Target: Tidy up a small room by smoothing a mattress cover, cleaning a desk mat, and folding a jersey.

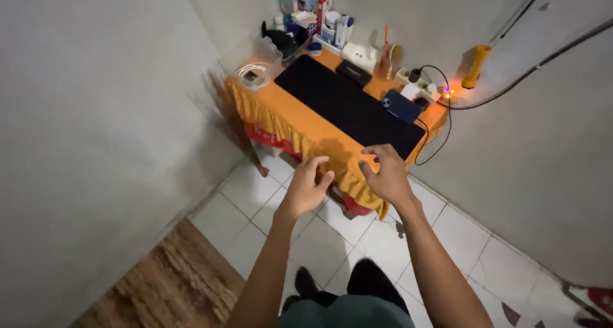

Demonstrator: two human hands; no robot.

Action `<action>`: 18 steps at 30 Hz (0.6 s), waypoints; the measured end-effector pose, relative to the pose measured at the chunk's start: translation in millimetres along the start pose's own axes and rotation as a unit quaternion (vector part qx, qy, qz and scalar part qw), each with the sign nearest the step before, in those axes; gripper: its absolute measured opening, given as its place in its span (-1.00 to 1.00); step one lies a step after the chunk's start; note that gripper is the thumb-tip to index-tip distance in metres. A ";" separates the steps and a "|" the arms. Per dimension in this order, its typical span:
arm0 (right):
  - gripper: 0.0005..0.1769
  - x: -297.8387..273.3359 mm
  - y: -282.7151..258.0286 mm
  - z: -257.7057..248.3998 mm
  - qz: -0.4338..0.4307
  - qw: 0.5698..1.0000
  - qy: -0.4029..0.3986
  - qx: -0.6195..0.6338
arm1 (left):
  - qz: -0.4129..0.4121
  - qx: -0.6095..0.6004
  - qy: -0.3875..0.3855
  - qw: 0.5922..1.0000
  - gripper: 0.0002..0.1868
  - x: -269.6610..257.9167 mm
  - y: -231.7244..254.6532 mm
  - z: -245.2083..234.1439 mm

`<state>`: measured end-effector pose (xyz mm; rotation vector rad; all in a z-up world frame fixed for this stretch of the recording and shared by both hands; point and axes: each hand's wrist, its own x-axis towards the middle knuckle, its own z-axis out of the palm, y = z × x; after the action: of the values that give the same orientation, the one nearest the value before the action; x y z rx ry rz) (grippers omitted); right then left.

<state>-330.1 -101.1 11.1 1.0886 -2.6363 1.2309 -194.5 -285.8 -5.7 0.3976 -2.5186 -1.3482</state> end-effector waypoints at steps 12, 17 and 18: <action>-0.66 207.5 99.6 99.0 0.166 0.986 0.003 0.005 | 0.111 -0.030 -0.027 0.993 -0.57 256.5 -100.2 -4.8; -0.71 298.7 196.2 113.0 0.235 0.970 0.062 0.008 | 0.106 -0.045 -0.095 0.989 -0.58 394.3 -113.6 42.0; -0.71 309.2 212.7 118.0 0.233 0.969 0.075 0.014 | 0.126 -0.040 -0.104 0.986 -0.60 413.8 -117.7 50.7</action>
<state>-663.4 -267.7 -115.1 0.3568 -2.8504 1.3527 -583.1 -456.7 -92.0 -0.0821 -2.5575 -1.4476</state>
